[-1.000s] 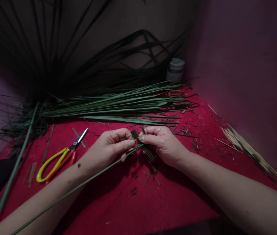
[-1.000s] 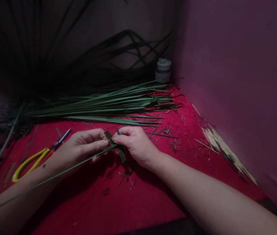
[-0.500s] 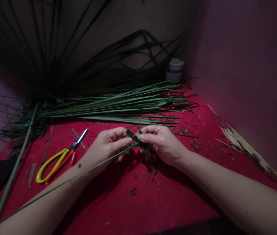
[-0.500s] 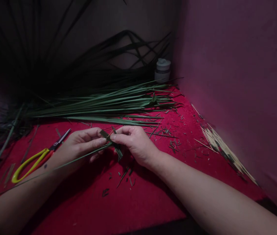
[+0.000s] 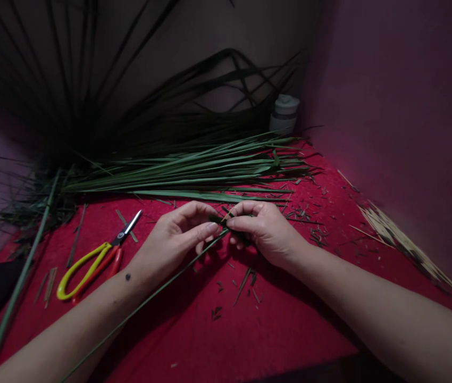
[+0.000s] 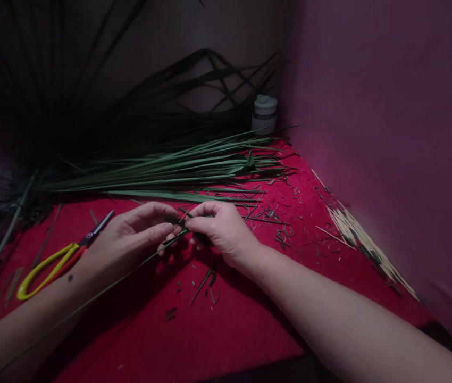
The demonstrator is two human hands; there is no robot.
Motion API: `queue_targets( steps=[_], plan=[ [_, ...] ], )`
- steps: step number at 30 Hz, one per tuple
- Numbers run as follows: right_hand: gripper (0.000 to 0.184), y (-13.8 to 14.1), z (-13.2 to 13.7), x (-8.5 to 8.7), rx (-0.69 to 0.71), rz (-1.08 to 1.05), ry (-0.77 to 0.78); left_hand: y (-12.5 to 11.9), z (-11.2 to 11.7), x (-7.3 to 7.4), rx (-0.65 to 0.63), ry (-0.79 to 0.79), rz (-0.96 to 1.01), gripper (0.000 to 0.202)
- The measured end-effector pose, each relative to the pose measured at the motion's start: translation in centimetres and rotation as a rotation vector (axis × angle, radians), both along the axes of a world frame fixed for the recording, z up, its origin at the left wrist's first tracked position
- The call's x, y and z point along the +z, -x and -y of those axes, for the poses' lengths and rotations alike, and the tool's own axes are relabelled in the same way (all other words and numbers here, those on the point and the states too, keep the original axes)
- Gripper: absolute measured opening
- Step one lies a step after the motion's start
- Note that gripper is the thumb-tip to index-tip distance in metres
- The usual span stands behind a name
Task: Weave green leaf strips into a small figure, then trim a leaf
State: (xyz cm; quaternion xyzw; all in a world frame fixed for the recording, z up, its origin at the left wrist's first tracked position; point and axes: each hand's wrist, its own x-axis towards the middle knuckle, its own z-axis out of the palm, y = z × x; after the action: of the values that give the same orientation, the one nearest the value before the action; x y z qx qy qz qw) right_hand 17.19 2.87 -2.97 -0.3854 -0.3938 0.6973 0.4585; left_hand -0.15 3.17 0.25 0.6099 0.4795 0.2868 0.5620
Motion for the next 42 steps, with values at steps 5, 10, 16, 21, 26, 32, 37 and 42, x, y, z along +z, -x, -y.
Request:
queue_targets(
  steps=[5, 10, 16, 21, 26, 32, 37, 42],
  plan=[
    [0.007, 0.1, 0.2, 0.3, 0.022, 0.125, -0.011, -0.3, 0.4, 0.3, 0.001, -0.207, -0.089, 0.02],
    [0.005, 0.2, 0.5, 0.7, 0.06, 0.232, -0.005, -0.6, 0.8, 0.6, -0.02, -0.427, -0.264, 0.01],
    [0.008, 0.2, 0.8, 0.9, 0.111, 0.255, -0.005, -0.8, 1.1, 0.7, -0.037, -0.306, -0.195, 0.013],
    [0.01, 0.3, 0.9, 0.8, 0.145, 0.258, -0.003, -1.0, 1.4, 0.7, 0.028, -0.238, -0.091, 0.012],
    [0.011, 0.4, 1.0, 0.8, 0.15, 0.279, -0.003, -1.0, 1.2, 0.6, -0.022, -0.231, -0.111, 0.012],
    [0.009, 0.2, 0.8, 0.7, 0.201, 0.319, -0.019, -1.1, 1.3, 0.6, -0.031, -0.241, -0.14, 0.012],
    [0.008, 0.2, 0.8, 0.7, 0.209, 0.302, -0.026, -1.2, 1.4, 0.5, 0.013, -0.189, -0.076, 0.012],
    [0.011, 0.5, 1.1, 0.7, 0.239, 0.33, -0.021, -1.1, 0.9, 1.0, 0.174, -0.24, 0.076, 0.009]
  ],
)
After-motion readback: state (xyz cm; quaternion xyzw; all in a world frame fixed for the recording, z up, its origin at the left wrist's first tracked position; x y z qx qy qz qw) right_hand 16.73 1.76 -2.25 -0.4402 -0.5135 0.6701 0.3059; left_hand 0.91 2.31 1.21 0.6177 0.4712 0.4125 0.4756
